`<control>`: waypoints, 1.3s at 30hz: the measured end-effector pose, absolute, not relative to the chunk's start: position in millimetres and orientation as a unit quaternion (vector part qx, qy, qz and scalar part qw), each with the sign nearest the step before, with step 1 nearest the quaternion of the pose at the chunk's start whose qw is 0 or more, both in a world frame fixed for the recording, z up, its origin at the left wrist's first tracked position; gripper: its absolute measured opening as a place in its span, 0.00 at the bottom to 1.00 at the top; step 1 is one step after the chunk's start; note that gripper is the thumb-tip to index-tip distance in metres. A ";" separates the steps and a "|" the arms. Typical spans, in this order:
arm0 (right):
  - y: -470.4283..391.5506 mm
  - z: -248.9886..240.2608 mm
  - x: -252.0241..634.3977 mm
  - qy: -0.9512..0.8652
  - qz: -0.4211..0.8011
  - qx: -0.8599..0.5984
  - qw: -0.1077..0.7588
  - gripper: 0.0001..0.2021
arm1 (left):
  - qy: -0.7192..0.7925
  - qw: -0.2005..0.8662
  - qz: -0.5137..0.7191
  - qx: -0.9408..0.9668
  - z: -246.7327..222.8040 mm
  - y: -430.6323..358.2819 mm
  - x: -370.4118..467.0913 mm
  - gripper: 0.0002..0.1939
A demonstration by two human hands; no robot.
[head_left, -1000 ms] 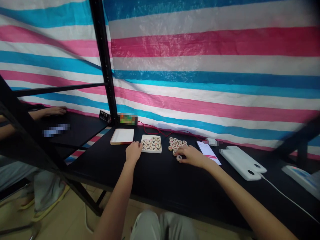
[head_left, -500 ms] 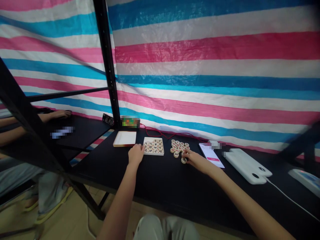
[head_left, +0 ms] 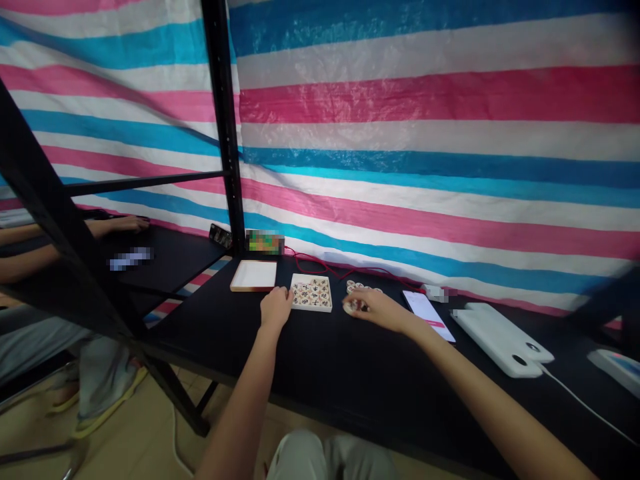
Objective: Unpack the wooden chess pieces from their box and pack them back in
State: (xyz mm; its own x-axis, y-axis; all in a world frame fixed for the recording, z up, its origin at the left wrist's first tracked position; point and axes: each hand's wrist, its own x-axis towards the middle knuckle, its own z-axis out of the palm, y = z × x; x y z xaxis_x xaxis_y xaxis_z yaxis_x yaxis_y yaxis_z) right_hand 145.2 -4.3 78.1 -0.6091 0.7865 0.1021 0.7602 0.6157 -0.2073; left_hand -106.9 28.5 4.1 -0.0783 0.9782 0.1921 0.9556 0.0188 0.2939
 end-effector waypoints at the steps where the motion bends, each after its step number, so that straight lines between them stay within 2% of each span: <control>1: 3.3 82.9 131.9 -0.904 0.049 -0.411 0.106 0.12 | 0.713 0.033 0.173 0.678 4.0 28.7 -106.9 0.21; 5: 43.4 82.9 76.4 -0.906 -0.071 -0.400 0.117 0.12 | 0.715 0.034 0.168 0.678 4.0 28.8 -106.3 0.21; 9: 78.6 59.8 45.0 -0.889 -0.117 -0.433 0.092 0.11 | 0.716 0.031 0.170 0.677 4.0 28.6 -106.1 0.21; 14: 96.7 38.9 46.4 -0.873 -0.112 -0.464 0.102 0.10 | 0.713 0.021 0.179 0.677 3.5 29.2 -106.1 0.21; 21: 93.4 34.6 47.0 -0.855 -0.129 -0.490 0.111 0.10 | 0.713 0.023 0.176 0.679 6.1 28.5 -105.4 0.20; 28: 85.8 31.7 47.9 -0.871 -0.135 -0.468 0.070 0.13 | 0.718 0.036 0.161 0.676 8.4 26.6 -104.3 0.21; 34: 79.8 39.4 60.2 -0.868 -0.122 -0.474 0.082 0.14 | 0.716 0.035 0.164 0.678 8.2 27.2 -104.8 0.21; 39: 53.7 55.7 106.1 -0.881 -0.076 -0.460 0.076 0.12 | 0.715 0.031 0.164 0.679 5.3 29.1 -105.6 0.21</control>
